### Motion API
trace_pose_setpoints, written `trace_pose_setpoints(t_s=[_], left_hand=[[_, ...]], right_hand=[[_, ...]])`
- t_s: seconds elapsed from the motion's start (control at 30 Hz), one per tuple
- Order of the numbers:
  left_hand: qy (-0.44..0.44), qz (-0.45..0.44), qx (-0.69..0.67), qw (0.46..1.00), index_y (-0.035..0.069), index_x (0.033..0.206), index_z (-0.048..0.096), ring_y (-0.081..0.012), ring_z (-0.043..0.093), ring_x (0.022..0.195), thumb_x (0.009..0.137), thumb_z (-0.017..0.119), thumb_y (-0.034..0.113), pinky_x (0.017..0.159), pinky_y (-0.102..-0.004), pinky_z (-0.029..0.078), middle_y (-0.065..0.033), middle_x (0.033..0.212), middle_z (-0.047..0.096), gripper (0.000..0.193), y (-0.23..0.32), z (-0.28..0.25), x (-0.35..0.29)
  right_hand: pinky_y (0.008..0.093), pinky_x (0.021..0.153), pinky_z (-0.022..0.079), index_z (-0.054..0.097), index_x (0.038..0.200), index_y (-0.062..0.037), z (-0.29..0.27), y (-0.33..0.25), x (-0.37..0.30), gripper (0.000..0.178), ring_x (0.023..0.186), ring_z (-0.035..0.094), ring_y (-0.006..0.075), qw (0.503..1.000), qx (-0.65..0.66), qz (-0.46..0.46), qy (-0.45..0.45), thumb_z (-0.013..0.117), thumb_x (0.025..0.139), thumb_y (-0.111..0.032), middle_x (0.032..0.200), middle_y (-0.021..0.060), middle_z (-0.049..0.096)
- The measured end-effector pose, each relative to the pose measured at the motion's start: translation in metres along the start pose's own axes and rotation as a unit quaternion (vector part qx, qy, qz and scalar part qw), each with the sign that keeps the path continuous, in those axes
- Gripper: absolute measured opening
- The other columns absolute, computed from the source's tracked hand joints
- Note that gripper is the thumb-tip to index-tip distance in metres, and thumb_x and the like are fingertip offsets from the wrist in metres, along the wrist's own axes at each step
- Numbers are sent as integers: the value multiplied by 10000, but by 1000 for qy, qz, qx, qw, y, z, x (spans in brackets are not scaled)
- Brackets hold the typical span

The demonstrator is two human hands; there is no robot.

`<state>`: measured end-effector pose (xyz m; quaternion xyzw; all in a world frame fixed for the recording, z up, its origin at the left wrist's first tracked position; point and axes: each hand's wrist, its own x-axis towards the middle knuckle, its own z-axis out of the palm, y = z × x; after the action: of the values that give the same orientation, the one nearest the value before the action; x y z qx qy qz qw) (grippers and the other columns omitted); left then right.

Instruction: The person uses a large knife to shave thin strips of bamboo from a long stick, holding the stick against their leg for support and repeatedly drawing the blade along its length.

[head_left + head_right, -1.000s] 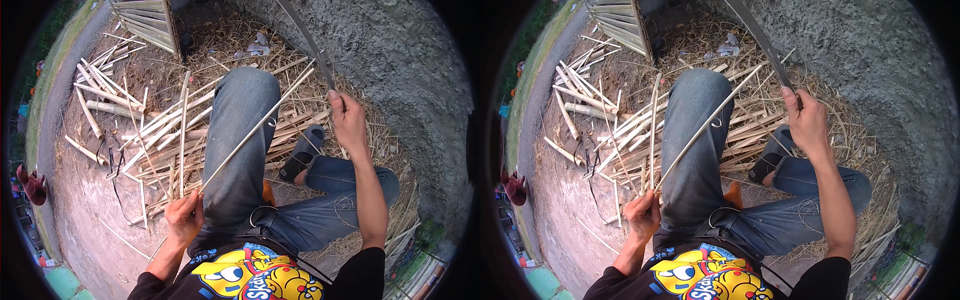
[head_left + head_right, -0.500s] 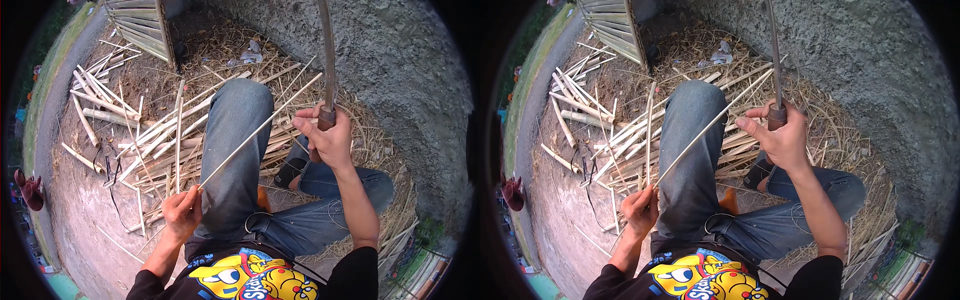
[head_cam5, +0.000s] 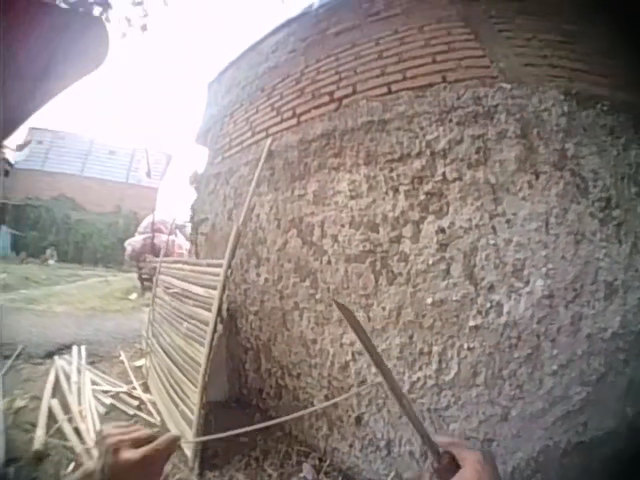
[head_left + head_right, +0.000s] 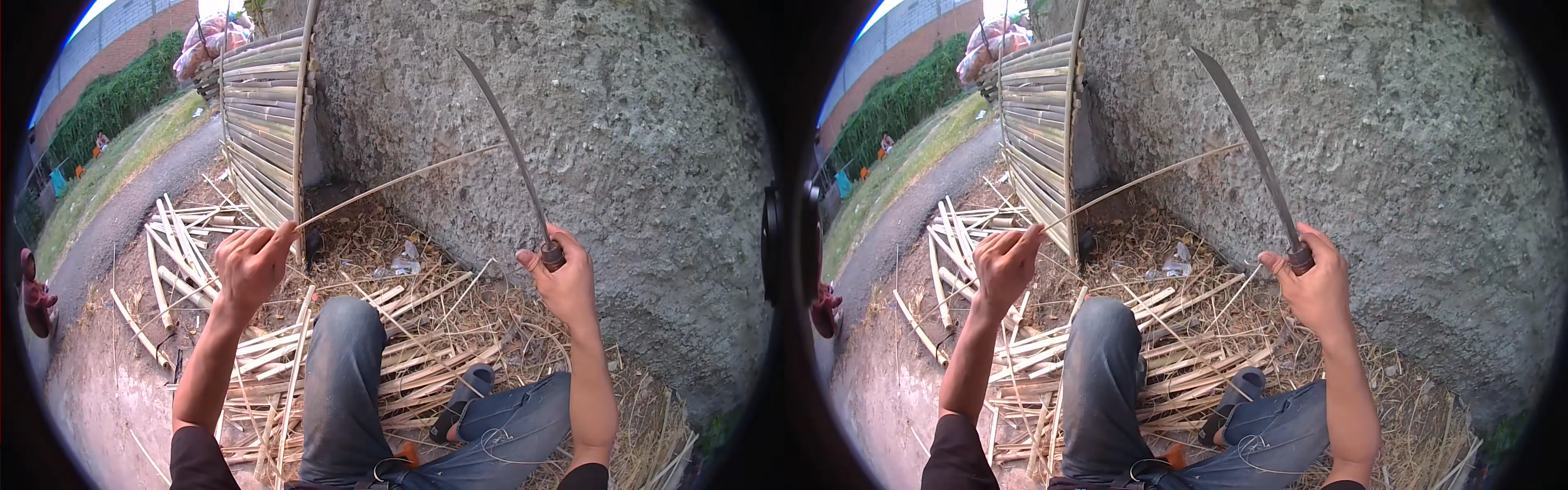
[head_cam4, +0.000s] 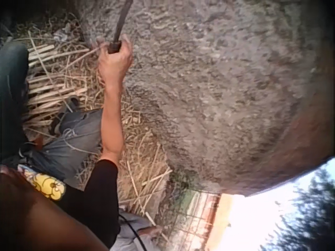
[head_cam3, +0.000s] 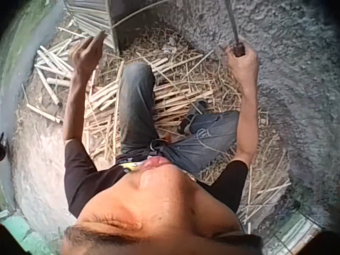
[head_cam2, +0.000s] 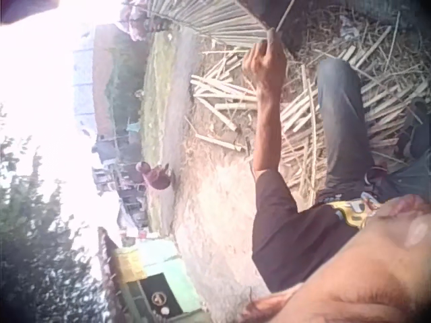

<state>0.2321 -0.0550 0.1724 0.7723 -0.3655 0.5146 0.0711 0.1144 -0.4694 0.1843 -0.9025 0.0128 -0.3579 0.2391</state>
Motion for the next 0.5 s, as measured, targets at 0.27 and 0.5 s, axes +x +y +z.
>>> trace_pose_setpoints(t_s=[0.27,0.5], left_hand=[[-60,64,-58,994,150,1009,704,-184,672,752,803,691,118,669,-351,435,6,758,667,208,35,123,89],[-208,108,-120,965,127,1029,714,-185,678,829,790,665,84,772,-338,441,-5,817,686,248,54,179,58]], right_hand=[[442,817,489,601,1112,34,44,40,7,524,906,625,346,997,-35,69,26,743,905,-426,1039,163,575],[509,1092,380,381,1441,-41,45,86,21,828,1302,424,430,976,-208,59,-11,836,816,-336,1422,214,410]])
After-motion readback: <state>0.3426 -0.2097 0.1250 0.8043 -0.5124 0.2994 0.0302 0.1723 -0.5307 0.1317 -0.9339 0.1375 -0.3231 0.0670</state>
